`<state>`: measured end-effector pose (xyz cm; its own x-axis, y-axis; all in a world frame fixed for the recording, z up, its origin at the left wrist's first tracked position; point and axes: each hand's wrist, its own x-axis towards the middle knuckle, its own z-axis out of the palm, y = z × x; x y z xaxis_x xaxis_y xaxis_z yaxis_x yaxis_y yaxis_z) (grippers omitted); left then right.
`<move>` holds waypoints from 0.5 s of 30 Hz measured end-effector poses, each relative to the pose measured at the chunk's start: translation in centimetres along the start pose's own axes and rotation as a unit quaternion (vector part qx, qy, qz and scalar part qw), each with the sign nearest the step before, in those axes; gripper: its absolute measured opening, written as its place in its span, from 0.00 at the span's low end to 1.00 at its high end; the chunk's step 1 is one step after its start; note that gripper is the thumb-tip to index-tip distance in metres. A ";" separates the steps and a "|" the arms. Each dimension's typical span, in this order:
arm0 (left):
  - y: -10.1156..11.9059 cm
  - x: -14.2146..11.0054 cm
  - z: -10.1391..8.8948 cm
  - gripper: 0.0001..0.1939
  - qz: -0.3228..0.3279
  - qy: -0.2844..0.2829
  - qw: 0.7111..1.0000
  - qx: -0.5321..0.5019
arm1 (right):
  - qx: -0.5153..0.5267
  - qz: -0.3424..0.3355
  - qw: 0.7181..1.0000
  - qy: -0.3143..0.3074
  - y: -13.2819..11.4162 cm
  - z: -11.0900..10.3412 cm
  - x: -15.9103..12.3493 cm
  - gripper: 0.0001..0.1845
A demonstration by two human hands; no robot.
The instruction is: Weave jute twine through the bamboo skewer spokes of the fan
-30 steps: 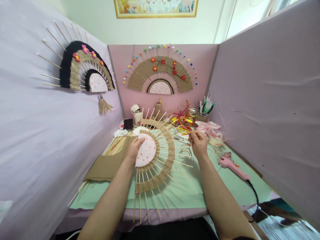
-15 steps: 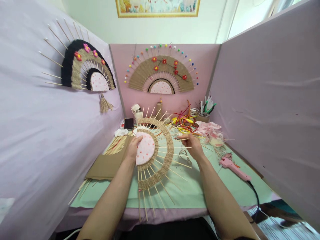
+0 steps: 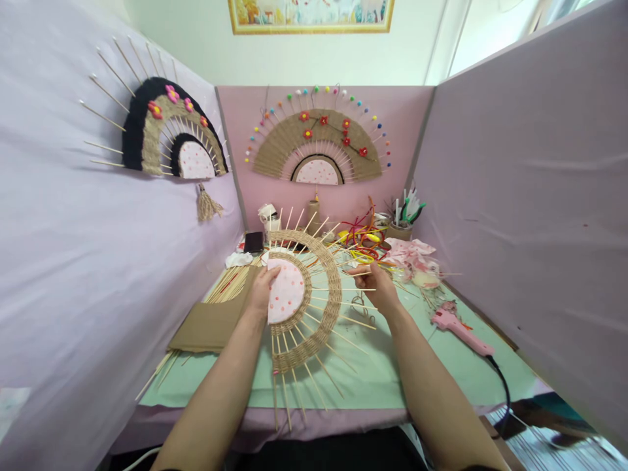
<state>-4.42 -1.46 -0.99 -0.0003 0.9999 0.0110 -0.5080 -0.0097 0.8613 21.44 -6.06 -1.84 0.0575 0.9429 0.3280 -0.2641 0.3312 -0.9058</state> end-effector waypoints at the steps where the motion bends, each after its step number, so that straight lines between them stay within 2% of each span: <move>1: 0.1 -0.1 0.1 0.15 0.001 0.001 1.000 0.001 | -0.003 -0.001 1.000 0.007 0.0 -0.1 0.0 0.28; 10: 0.4 -0.3 0.3 0.15 0.005 0.007 1.000 -0.003 | -0.024 -0.002 0.999 0.042 0.1 -0.2 0.4 0.25; 15: 0.4 -0.4 0.3 0.15 0.007 0.009 1.000 0.007 | -0.052 -0.054 0.992 0.098 -0.1 -0.3 0.4 0.22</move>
<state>-4.36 -1.87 -0.44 -0.0233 0.9996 0.0137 -0.4964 -0.0235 0.8678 21.81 -5.70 -1.76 0.2687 0.8870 0.3756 -0.1468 0.4231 -0.8941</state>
